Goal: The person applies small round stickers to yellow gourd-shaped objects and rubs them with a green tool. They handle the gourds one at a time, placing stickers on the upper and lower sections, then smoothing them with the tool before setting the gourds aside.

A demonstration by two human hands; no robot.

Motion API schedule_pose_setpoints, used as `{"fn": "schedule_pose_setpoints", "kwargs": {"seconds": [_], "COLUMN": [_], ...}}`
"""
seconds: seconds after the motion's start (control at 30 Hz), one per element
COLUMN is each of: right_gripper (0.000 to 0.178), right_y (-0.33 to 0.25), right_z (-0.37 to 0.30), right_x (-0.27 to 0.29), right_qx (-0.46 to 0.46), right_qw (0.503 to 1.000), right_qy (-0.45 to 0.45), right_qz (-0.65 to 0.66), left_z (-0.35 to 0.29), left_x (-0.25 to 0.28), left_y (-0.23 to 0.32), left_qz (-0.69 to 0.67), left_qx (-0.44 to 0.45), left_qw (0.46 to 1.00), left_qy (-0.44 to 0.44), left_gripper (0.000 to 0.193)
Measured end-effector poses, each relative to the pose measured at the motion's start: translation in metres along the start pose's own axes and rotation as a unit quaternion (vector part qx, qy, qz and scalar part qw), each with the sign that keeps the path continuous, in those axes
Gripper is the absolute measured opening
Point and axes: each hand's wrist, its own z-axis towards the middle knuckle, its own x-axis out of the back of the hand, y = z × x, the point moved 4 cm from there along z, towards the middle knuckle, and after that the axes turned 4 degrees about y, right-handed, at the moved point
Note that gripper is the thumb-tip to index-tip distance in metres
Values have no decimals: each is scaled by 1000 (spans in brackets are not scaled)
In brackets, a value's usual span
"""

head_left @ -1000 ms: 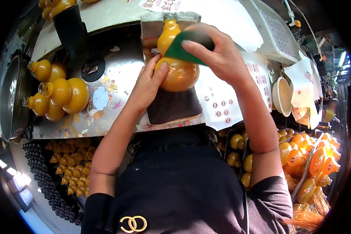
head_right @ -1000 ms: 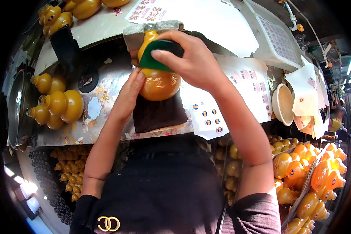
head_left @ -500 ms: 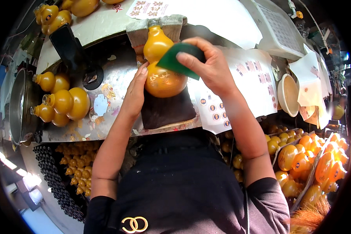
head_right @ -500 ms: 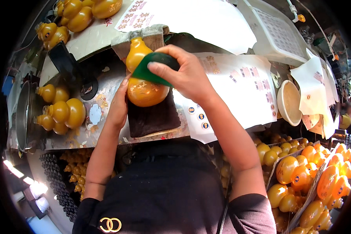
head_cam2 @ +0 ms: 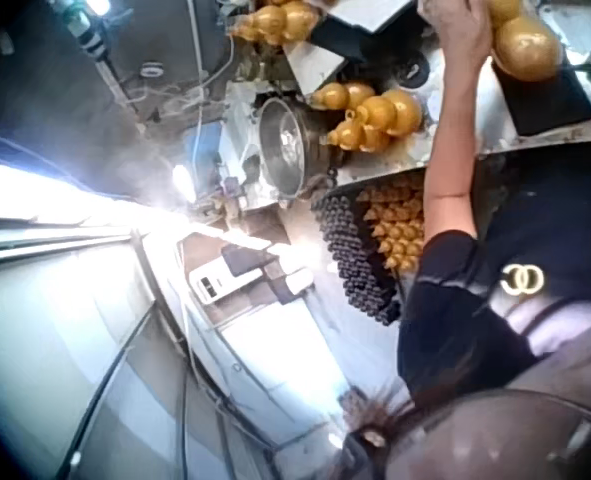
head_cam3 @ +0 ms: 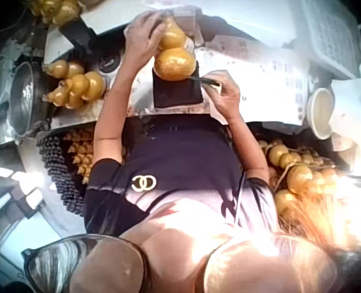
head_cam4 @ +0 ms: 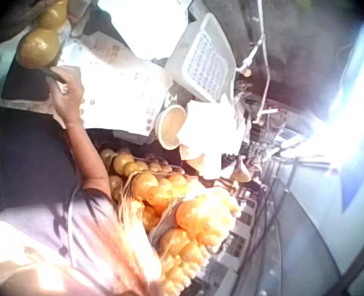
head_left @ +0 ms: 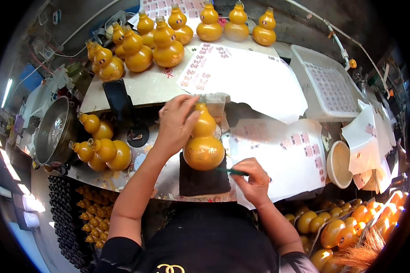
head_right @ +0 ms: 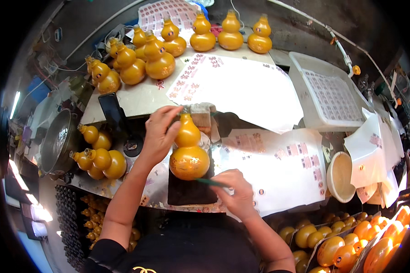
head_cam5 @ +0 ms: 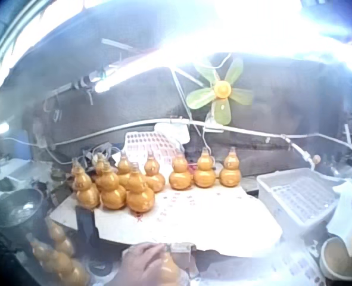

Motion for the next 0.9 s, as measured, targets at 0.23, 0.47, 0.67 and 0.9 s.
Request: {"fn": "schedule_pose_setpoints", "kwargs": {"seconds": [0.23, 0.47, 0.67, 0.9], "right_gripper": [23, 21, 25, 22], "right_y": [32, 37, 50, 35], "right_z": [-14, -21, -22, -8], "right_x": [21, 32, 43, 14], "right_qx": [-146, -152, -206, -250], "right_qw": [977, 971, 942, 892], "right_qy": [111, 145, 177, 177], "right_qz": [107, 117, 197, 331], "left_z": [38, 16, 38, 83], "left_x": [-3, 38, 199, 315], "left_y": [-6, 18, 24, -76], "left_qz": [68, -176, -82, 188], "left_qx": [-4, 46, -88, -7], "left_qw": [994, 956, 986, 961], "left_qy": [-82, -231, 115, 201], "left_gripper": [21, 19, 6, 14]}}
